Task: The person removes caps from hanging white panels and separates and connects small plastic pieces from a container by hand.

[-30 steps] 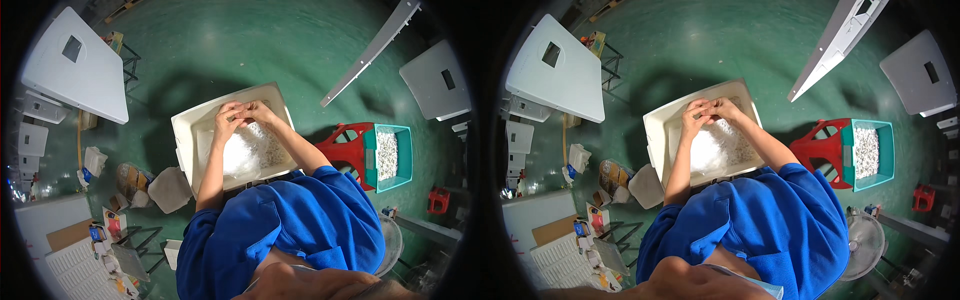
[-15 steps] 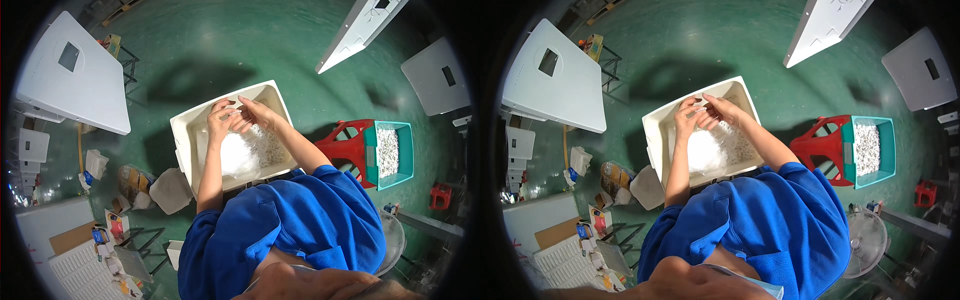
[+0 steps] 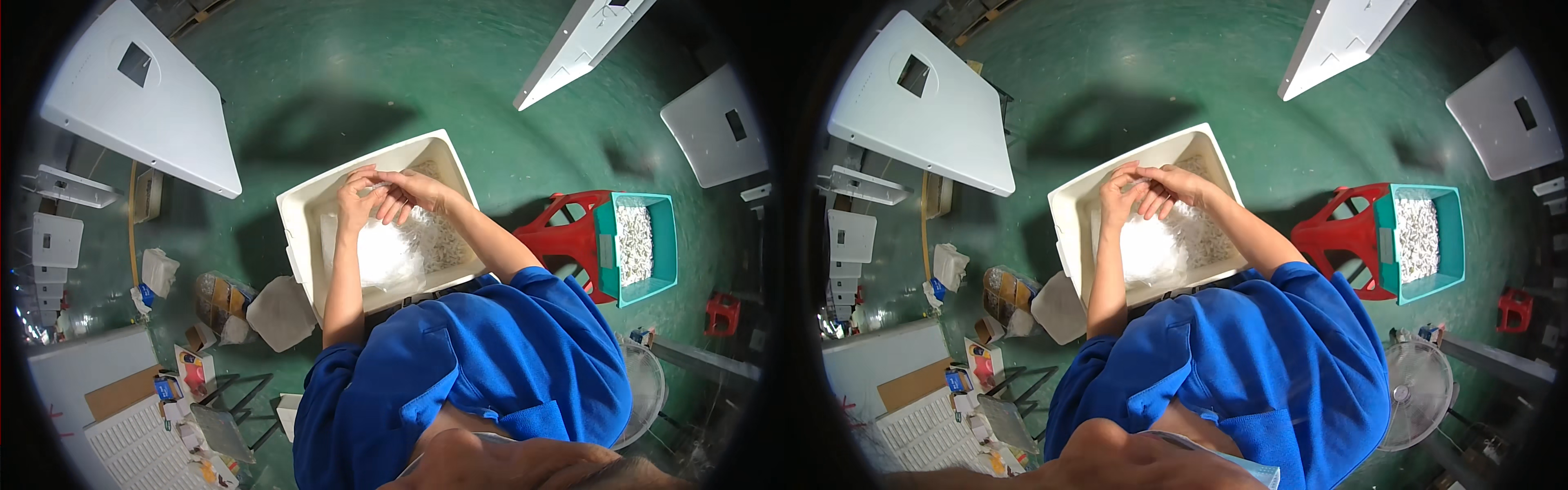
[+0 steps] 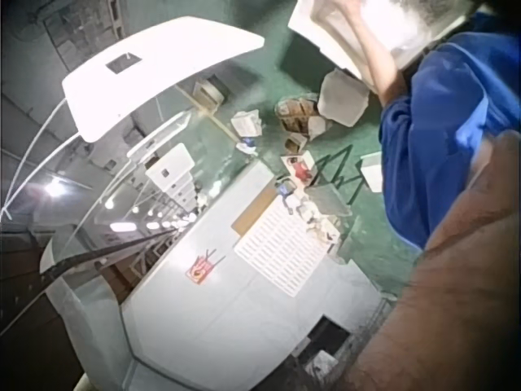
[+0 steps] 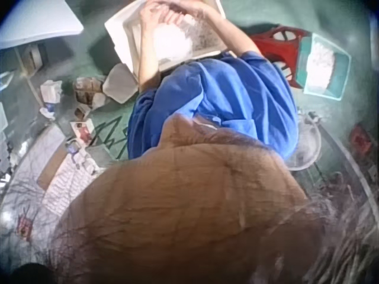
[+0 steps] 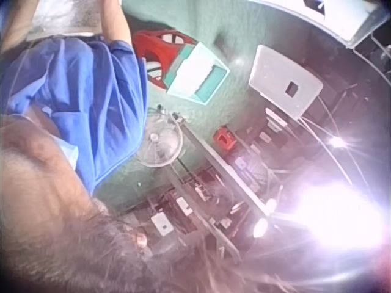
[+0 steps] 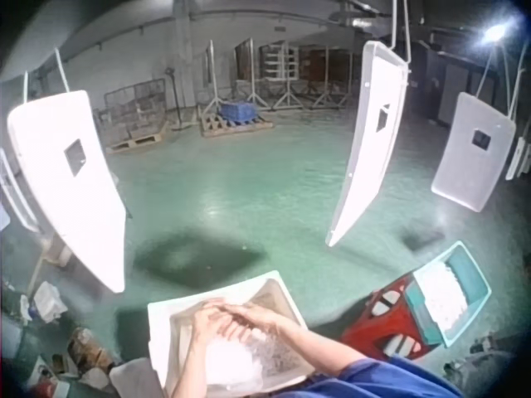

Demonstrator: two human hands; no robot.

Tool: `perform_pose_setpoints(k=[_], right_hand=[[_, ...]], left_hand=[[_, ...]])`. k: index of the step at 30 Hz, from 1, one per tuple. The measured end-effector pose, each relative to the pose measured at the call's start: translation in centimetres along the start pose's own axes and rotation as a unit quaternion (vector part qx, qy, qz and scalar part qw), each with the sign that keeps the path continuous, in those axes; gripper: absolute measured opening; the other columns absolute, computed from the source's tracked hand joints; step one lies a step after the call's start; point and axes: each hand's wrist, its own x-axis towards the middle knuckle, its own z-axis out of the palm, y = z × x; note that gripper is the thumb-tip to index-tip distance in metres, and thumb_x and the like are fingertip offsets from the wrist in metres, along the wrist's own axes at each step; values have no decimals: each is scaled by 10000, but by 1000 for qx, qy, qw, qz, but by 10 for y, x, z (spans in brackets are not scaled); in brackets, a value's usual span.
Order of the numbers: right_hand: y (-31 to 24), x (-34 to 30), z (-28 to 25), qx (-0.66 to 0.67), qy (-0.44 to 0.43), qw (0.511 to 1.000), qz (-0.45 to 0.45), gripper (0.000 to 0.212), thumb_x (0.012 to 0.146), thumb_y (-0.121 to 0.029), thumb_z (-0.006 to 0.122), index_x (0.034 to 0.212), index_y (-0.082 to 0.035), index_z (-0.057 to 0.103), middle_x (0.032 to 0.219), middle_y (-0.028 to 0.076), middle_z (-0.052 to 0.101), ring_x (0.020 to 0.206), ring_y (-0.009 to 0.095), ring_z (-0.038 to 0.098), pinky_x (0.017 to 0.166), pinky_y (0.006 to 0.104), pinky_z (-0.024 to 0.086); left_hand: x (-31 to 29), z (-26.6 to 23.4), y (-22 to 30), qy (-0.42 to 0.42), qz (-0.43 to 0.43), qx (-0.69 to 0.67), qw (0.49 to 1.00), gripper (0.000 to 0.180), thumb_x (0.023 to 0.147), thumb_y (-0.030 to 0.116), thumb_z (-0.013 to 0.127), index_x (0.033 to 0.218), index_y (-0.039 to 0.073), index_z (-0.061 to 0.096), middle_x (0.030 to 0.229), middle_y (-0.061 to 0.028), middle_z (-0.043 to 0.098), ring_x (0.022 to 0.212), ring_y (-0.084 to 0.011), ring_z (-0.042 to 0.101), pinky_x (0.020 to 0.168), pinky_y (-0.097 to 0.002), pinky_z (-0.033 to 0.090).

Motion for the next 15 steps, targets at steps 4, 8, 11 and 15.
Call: perform_pose_setpoints(k=[4,8,11,15], right_hand=[[7,2,-3,-25,-7,1000,-8,542,925,-439,458,954,83,600,774,212,664,631,252,676,472,286,552],[11,4,-6,-32,-22,999,-35,504,925,-401,478,902,84,615,755,211,665,614,254,674,475,282,552],[11,3,-5,-29,-28,999,-37,509,923,-405,479,889,84,617,737,207,663,607,252,673,475,278,551],[1,-2,3,-9,4,1000,-12,492,918,-398,496,849,70,631,716,195,661,598,238,671,469,265,545]], left_hand=[[2,-2,6,-23,25,38,999,128,687,-13,690,811,16,697,938,-68,665,1077,-236,555,898,-345,455],[1,-3,8,-35,26,52,998,139,684,-14,688,817,27,701,924,-56,669,1070,-238,559,901,-349,455],[2,-4,7,-45,25,47,998,138,687,-13,687,818,27,700,926,-56,669,1070,-236,558,905,-347,452],[3,-5,12,-38,14,34,999,147,683,-12,687,825,25,699,943,-56,665,1077,-236,552,910,-344,447]])
